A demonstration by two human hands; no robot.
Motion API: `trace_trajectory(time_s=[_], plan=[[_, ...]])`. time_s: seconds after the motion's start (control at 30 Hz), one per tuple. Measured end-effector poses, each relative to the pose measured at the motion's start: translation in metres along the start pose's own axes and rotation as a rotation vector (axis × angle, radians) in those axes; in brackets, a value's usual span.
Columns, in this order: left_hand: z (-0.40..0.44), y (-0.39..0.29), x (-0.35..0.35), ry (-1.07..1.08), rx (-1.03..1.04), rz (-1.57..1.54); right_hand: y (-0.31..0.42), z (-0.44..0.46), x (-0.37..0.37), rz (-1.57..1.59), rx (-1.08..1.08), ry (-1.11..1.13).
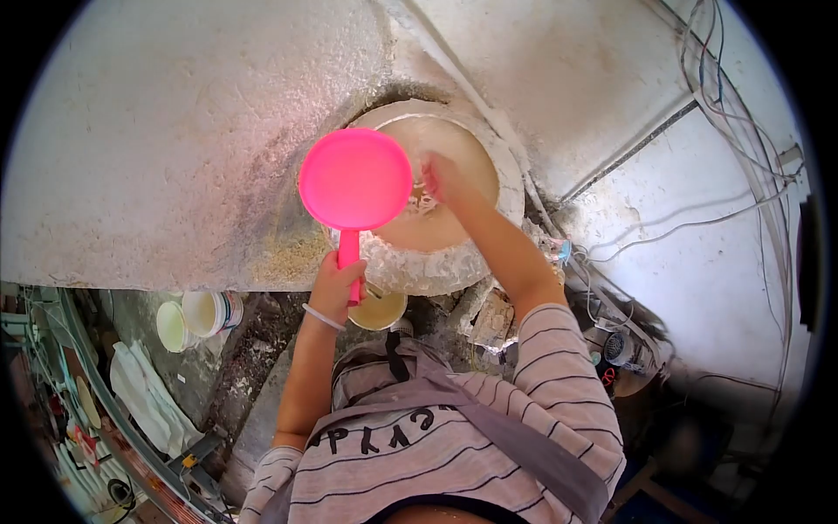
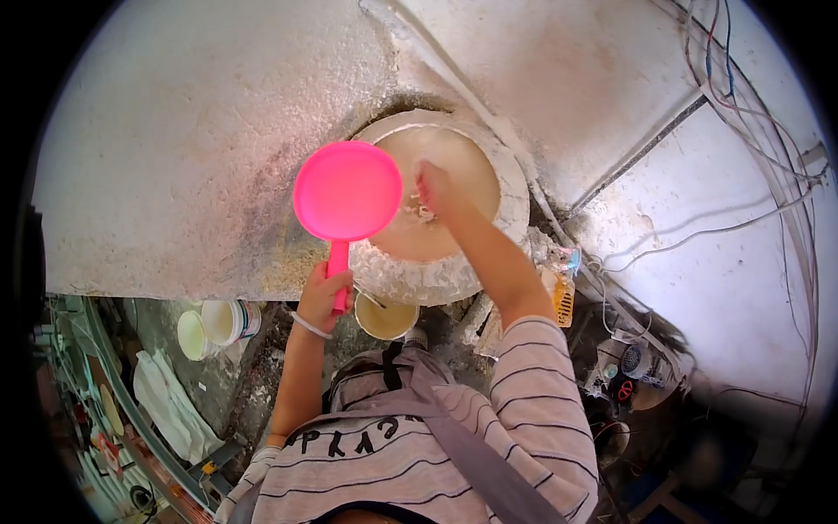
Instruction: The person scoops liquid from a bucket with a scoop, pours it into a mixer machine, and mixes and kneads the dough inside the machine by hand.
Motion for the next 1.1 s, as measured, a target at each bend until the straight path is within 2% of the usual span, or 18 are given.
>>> trace_trajectory(time_s=[0.07,0.17,0.23,0.3,0.37,0.43,0.5,0.57,0.67,0.73,0.8,0.9,1.0,1.07,1.1], plan=[[-0.003,0.000,-0.004,-0.001,-0.015,-0.036,0.054,-0.029,0.010,0.044,0.049,0.031],[-0.009,-0.003,-0.008,-0.019,-0.003,-0.044,0.075,-0.007,-0.013,0.469,0.145,0.700],[-0.016,-0.003,-0.013,-0.017,0.012,-0.056,0.028,0.011,-0.028,-0.291,-0.200,0.545],[-0.027,-0.005,-0.021,-0.026,0.007,-0.022,-0.054,0.077,-0.060,-0.545,-0.455,0.269],[-0.041,-0.009,-0.031,-0.025,0.001,-0.031,-0.071,0.108,-0.076,-0.988,-0.659,0.135],[-0.056,-0.005,-0.043,-0.020,-0.014,-0.099,-0.022,0.087,-0.077,-2.151,-0.831,0.215],[-0.072,0.003,-0.058,-0.039,-0.031,-0.117,0.048,0.005,-0.018,-1.662,-0.782,0.104],[-0.087,0.005,-0.070,-0.041,-0.054,-0.101,0.087,-0.045,0.011,-1.016,-0.603,-0.037],[-0.109,0.014,-0.082,-0.164,-0.025,-0.146,0.080,-0.045,0.003,-1.028,-0.681,-0.364],[-0.118,0.024,-0.093,-0.221,-0.008,-0.174,0.010,-0.020,-0.011,-1.768,-0.699,-0.297],[-0.129,0.028,-0.104,-0.268,-0.001,-0.174,-0.023,-0.020,-0.015,-1.870,-0.415,-0.175],[-0.143,0.035,-0.112,-0.307,0.003,-0.170,-0.038,-0.024,0.002,-2.069,-0.419,-0.011],[-0.142,0.039,-0.121,-0.305,0.017,-0.170,-0.118,0.031,0.006,-1.930,-0.893,-0.356],[-0.145,0.037,-0.122,-0.299,0.021,-0.192,-0.108,-0.011,0.056,-2.088,-0.488,0.160],[-0.146,0.037,-0.124,-0.287,0.026,-0.198,-0.113,-0.034,0.075,-1.805,-0.506,0.034]])
Point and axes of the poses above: each hand's wrist, its own z-axis towards the middle knuckle, its own x-axis out of the palm, y = z × x, the point moved 1 cm from there along z, towards the middle knuckle, and after that the axes turned 4 degrees about -z, right-handed, at the moved point
